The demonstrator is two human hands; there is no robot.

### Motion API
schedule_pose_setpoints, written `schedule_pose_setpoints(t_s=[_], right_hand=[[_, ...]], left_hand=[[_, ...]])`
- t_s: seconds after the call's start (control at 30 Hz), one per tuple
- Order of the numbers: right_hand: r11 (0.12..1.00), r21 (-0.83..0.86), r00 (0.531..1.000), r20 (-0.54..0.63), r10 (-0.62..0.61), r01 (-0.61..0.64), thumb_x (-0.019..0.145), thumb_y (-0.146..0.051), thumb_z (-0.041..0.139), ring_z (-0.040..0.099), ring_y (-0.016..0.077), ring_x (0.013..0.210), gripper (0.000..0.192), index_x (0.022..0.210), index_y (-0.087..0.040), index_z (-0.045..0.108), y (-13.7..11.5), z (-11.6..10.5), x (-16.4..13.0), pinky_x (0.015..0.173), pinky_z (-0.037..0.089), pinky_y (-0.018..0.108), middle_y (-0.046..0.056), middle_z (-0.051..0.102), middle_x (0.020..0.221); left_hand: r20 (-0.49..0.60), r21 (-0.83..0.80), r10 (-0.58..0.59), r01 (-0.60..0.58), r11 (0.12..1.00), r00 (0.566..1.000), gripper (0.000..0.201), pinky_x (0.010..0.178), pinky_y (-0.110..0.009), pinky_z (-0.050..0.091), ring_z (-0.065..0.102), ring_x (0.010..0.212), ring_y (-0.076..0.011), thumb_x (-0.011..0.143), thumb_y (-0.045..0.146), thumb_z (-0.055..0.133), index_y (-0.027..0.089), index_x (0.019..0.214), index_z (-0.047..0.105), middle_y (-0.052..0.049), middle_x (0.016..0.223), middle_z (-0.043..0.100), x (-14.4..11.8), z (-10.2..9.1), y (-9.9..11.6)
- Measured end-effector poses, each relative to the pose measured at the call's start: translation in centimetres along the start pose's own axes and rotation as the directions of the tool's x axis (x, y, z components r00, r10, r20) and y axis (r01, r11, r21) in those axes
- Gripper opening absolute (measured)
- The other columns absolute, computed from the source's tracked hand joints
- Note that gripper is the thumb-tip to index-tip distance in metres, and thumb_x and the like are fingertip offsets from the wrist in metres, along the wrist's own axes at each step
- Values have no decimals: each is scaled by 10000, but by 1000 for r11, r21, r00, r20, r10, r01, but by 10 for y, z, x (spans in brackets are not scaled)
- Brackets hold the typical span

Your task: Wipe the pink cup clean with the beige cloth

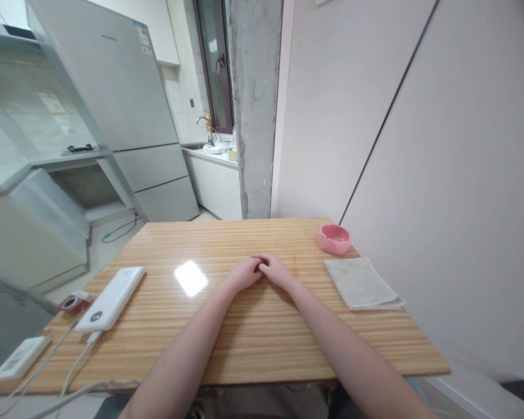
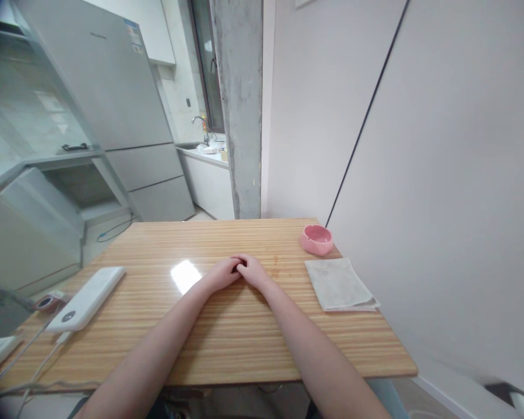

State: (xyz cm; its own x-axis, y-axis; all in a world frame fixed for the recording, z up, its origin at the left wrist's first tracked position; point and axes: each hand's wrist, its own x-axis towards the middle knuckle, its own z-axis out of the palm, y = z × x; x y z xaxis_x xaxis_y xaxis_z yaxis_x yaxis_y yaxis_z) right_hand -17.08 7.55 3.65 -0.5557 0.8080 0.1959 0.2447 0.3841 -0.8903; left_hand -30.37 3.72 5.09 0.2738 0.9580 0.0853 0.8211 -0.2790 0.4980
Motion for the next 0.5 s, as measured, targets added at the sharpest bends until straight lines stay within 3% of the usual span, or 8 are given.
schedule_pose_setpoints(t_s=[0.17, 0.33, 0.43, 0.5], right_hand=[[999, 44, 1000, 0, -13, 13, 644, -55, 422, 623, 190, 1046, 465, 1014, -173, 678, 4, 0, 1, 1007, 433, 372, 59, 703, 1076], [1000, -20, 1000, 24, -7, 7, 662, -56, 427, 608, 187, 1070, 474, 1059, -155, 666, 0, 2, 0, 1008, 431, 349, 74, 689, 1107], [987, -154, 997, 75, -29, 40, 732, -100, 453, 594, 185, 1087, 438, 1123, -174, 637, -6, -13, -3, 1008, 425, 346, 68, 675, 1138], [954, -301, 999, -30, -25, 15, 813, -171, 439, 581, 201, 1104, 402, 1181, -176, 600, -9, -36, -6, 1011, 414, 374, 84, 665, 1143]], left_hand=[[-5, -12, 3, -3, 1000, 1000, 297, 869, -320, 473, 633, 991, -220, 777, 186, 495, 162, 1005, 683, -95, 1078, 696, 1, 1, -1], [2, -23, 4, -4, 1000, 1000, 267, 853, -310, 467, 629, 978, -221, 776, 190, 502, 161, 972, 681, -93, 1066, 696, 0, 0, 0], [17, -32, 15, -14, 999, 1000, 235, 788, -291, 465, 629, 890, -204, 785, 208, 504, 160, 947, 667, -83, 993, 702, -2, -6, -1], [17, -20, 0, 0, 1000, 1000, 200, 686, -271, 447, 608, 763, -180, 816, 257, 487, 169, 884, 653, -57, 859, 693, -5, -12, -2]])
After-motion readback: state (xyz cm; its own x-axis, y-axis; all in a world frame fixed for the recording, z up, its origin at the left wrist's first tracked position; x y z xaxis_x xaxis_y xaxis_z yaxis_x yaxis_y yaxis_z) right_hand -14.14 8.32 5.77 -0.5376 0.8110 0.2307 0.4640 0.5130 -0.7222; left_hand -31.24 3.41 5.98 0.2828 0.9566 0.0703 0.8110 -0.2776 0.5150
